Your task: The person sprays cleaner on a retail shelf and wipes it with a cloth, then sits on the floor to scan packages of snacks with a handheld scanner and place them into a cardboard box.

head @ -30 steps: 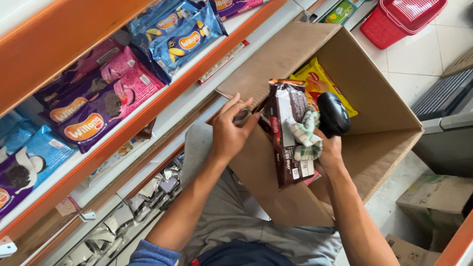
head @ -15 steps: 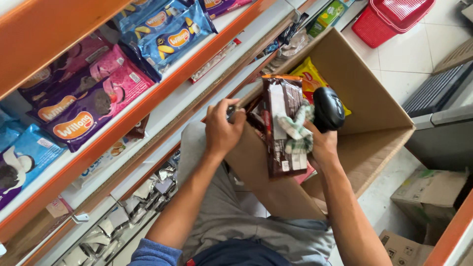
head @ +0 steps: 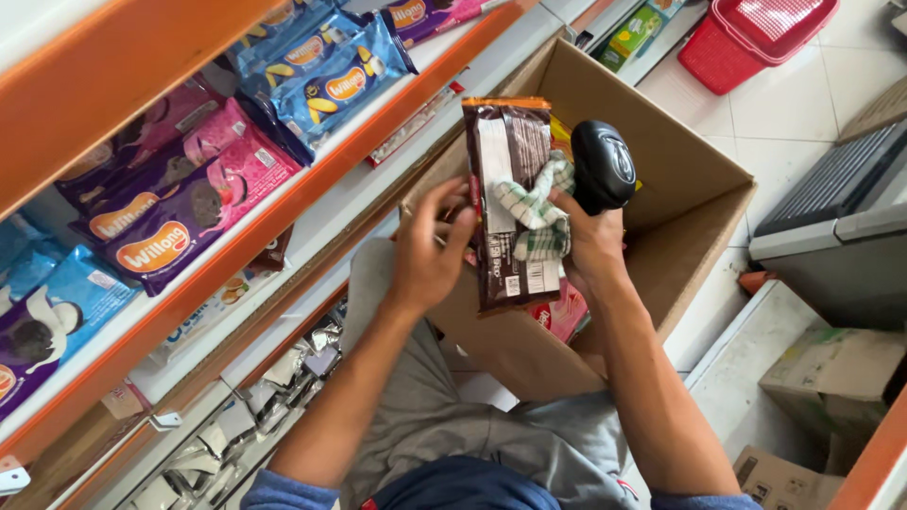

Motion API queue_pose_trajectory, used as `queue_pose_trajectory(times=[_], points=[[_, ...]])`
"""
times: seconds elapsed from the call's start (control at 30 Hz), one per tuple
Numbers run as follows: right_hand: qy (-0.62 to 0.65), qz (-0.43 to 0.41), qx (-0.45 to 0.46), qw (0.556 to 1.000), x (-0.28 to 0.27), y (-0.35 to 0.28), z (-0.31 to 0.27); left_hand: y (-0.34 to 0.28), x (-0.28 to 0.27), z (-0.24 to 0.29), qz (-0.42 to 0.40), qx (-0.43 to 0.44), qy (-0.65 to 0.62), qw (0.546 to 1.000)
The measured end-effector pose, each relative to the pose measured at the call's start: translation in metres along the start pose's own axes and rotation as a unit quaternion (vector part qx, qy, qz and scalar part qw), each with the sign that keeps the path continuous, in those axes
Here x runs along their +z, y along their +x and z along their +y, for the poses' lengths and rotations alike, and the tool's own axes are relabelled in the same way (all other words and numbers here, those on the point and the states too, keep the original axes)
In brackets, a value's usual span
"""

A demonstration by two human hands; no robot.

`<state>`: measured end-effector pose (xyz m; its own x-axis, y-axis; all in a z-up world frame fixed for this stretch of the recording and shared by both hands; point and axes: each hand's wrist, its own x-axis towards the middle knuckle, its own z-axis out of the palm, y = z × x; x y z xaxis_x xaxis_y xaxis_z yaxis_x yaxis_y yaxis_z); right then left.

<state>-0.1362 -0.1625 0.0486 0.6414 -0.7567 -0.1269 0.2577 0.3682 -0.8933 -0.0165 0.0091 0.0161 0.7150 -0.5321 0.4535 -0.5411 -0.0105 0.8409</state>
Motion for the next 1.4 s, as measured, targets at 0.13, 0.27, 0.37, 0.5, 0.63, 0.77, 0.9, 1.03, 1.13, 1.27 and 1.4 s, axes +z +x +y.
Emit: queue_pose_trajectory(times=[0.13, 0.27, 0.37, 0.5, 0.63, 0.77, 0.9, 1.03, 1.13, 1.27, 1.4], points=[[-0.223, -0.025, -0.119, 0.967, -0.006, -0.019, 0.006, -0.001, 0.040, 0.014, -0.121, -0.230, -0.572, 0.778], [-0.308, -0.004, -0.364, 0.879, 0.006, -0.024, -0.002, -0.026, 0.069, 0.017, -0.122, -0.232, -0.411, 0.873], [-0.314, 0.064, -0.424, 0.847, 0.021, -0.016, -0.021, -0.039, 0.079, 0.016, -0.159, -0.159, -0.367, 0.902], [-0.437, 0.059, -0.415, 0.796, 0.033, -0.044, -0.024, -0.018, 0.065, 0.012, -0.092, -0.221, -0.503, 0.830], [-0.508, -0.037, -0.429, 0.746, 0.025, -0.082, -0.014, 0.016, 0.009, 0.028, 0.006, -0.306, -0.562, 0.768], [-0.389, -0.024, -0.242, 0.889, -0.003, -0.077, -0.010, 0.005, 0.007, 0.042, 0.035, -0.207, -0.521, 0.827], [-0.276, 0.004, -0.178, 0.945, -0.013, -0.066, -0.022, -0.017, 0.039, 0.033, -0.066, -0.264, -0.539, 0.797], [-0.248, -0.031, -0.202, 0.947, 0.000, -0.076, -0.016, -0.028, 0.065, 0.018, -0.066, -0.374, -0.440, 0.814], [-0.313, -0.114, -0.183, 0.925, 0.007, -0.101, -0.010, -0.007, 0.062, -0.011, -0.053, -0.195, -0.633, 0.748], [-0.339, -0.231, -0.221, 0.885, 0.005, -0.105, -0.014, -0.008, 0.025, -0.015, 0.005, -0.214, -0.595, 0.775], [-0.339, -0.176, -0.156, 0.911, 0.020, -0.086, -0.016, -0.029, -0.005, 0.013, -0.017, -0.269, -0.597, 0.755]])
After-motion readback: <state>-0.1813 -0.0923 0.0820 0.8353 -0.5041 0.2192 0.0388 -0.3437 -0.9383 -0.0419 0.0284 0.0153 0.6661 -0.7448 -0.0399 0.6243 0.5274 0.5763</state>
